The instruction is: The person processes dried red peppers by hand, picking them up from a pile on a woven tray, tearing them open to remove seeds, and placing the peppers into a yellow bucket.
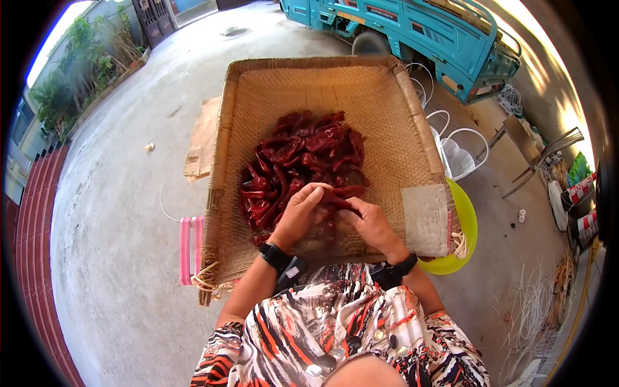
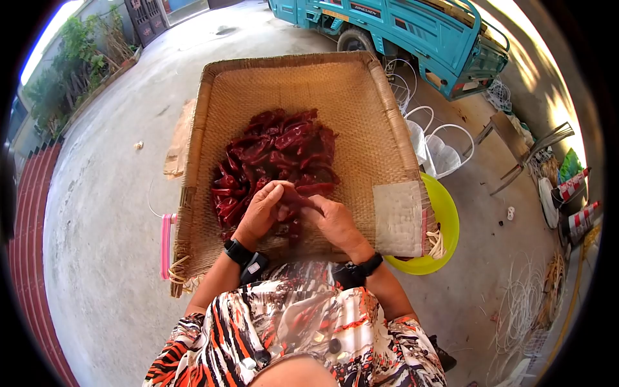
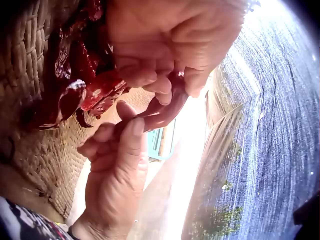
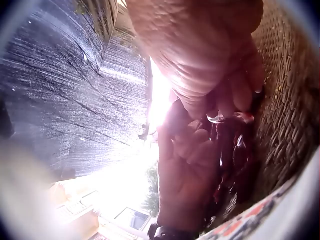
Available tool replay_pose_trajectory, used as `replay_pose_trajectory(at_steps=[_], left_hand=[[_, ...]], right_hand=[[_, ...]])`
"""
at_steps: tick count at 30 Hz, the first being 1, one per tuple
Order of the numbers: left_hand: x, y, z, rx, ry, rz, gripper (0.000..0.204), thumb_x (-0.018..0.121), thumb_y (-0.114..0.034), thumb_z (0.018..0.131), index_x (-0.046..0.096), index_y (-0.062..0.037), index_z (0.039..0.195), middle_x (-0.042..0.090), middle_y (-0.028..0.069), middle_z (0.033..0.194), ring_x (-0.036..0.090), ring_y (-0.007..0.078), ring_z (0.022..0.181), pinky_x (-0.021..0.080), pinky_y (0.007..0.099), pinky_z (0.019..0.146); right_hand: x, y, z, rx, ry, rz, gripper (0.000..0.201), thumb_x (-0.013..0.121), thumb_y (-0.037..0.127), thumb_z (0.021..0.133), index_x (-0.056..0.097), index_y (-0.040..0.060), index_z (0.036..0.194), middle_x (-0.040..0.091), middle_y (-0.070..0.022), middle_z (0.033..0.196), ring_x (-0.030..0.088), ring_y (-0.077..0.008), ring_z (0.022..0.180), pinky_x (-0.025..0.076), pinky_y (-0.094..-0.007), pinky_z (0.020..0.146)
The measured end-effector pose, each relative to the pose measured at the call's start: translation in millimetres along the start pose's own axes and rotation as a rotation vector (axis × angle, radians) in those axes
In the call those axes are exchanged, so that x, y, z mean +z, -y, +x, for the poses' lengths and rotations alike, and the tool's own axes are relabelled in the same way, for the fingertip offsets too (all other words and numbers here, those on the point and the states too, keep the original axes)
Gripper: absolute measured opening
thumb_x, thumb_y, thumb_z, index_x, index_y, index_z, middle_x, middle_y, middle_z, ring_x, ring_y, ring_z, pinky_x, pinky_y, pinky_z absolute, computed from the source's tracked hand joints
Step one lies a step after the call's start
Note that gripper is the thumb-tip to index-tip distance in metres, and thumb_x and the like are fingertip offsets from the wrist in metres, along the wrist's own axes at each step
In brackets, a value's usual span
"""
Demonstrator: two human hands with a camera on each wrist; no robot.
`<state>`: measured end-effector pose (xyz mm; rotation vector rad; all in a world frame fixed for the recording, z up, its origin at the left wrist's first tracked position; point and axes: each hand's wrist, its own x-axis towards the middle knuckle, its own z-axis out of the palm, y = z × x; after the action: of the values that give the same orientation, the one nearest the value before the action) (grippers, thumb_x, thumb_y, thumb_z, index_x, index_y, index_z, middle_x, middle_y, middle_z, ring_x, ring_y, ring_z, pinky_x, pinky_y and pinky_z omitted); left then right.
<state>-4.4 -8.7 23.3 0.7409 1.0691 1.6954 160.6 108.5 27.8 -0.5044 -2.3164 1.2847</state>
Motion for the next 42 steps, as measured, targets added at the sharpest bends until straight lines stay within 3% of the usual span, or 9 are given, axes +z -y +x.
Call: replay_pose_trajectory(at_steps=[3,7,13,19,24,29,34,38,42], left_hand=[[-0.7,3.4,1.7,0.091,-0.102,0.059,0.027,0.049,-0.026,0.102,0.06,-0.0068,0.117,0.061,-0.0006,0.086,0.051,0.0053,0.065,0.04,0.019,0.055],[-6.8,14.1,4.6,0.169,-0.184,0.259,0.022,0.057,-0.012,0.098,0.059,-0.0056,0.119,0.059,0.0015,0.097,0.053,0.0066,0.068,0.043,0.0205,0.057],[-6.2,13.2,6.7,0.338,-0.085,0.803,0.037,0.062,0.002,0.087,0.057,-0.0042,0.123,0.048,0.0074,0.127,0.054,0.0106,0.072,0.048,0.0239,0.066],[-7.4,20.3,8.0,0.4,-0.107,1.009,0.043,0.067,0.007,0.08,0.059,-0.0058,0.121,0.05,0.0103,0.122,0.056,0.0167,0.076,0.05,0.0282,0.071],[-10.5,27.3,9.4,0.397,-0.16,1.0,0.032,0.07,0.005,0.08,0.061,-0.0033,0.109,0.053,0.0078,0.106,0.056,0.0146,0.072,0.049,0.0269,0.066],[-9.2,21.7,6.7,0.297,-0.111,0.762,0.018,0.07,-0.003,0.086,0.062,-0.0041,0.102,0.057,0.0015,0.086,0.054,0.0079,0.066,0.045,0.0218,0.06],[-1.7,13.8,3.0,0.091,-0.144,0.41,0.01,0.068,-0.013,0.091,0.062,-0.0079,0.097,0.059,-0.0032,0.074,0.054,0.0045,0.066,0.043,0.0193,0.059],[-2.4,9.3,3.0,0.078,-0.117,0.293,0.012,0.069,-0.014,0.091,0.06,-0.0076,0.095,0.059,-0.0022,0.076,0.054,0.0047,0.066,0.044,0.0192,0.06],[-5.5,9.9,3.5,0.056,-0.071,0.149,0.011,0.069,-0.013,0.091,0.06,-0.0076,0.096,0.061,-0.0028,0.078,0.055,0.0046,0.067,0.046,0.0187,0.061]], right_hand=[[-14.0,-5.3,0.1,0.281,-0.06,0.385,0.021,0.059,0.021,0.097,0.064,0.0036,0.109,0.063,-0.0021,0.077,0.058,-0.0074,0.066,0.048,-0.0231,0.061],[-52.2,-20.9,-7.5,0.31,-0.39,0.689,0.024,0.058,0.029,0.099,0.064,0.0069,0.104,0.061,0.0021,0.075,0.055,-0.0056,0.059,0.048,-0.0197,0.056],[-118.9,-67.9,-34.1,0.162,-0.787,1.209,0.023,0.058,0.034,0.098,0.065,0.0115,0.102,0.061,0.0041,0.078,0.056,-0.0072,0.064,0.05,-0.0257,0.061],[-159.9,-106.9,-62.8,0.038,-1.049,1.534,0.031,0.053,0.037,0.099,0.065,0.0084,0.102,0.064,0.0013,0.083,0.056,-0.0113,0.068,0.049,-0.0286,0.067],[-137.7,-105.2,-55.5,0.128,-0.934,1.35,0.02,0.055,0.026,0.098,0.064,0.0095,0.104,0.065,0.0003,0.084,0.057,-0.0109,0.067,0.05,-0.0274,0.065],[-68.7,-49.9,-23.2,0.273,-0.484,0.796,0.016,0.058,0.021,0.097,0.063,0.0091,0.106,0.063,0.0004,0.085,0.057,-0.0072,0.068,0.05,-0.0217,0.064],[-23.5,-6.9,-6.2,0.063,-0.055,0.155,0.028,0.066,0.015,0.091,0.061,0.0031,0.115,0.062,-0.0093,0.106,0.063,-0.0139,0.078,0.053,-0.0278,0.072],[-16.8,9.4,0.7,-0.17,-0.083,-0.08,0.029,0.071,0.009,0.085,0.065,0.0073,0.113,0.062,-0.0073,0.108,0.063,-0.0191,0.088,0.05,-0.029,0.077],[-15.0,3.1,1.5,-0.133,-0.09,-0.029,0.019,0.069,0.008,0.085,0.067,0.0047,0.104,0.065,-0.0093,0.098,0.064,-0.0226,0.09,0.05,-0.0308,0.079]])
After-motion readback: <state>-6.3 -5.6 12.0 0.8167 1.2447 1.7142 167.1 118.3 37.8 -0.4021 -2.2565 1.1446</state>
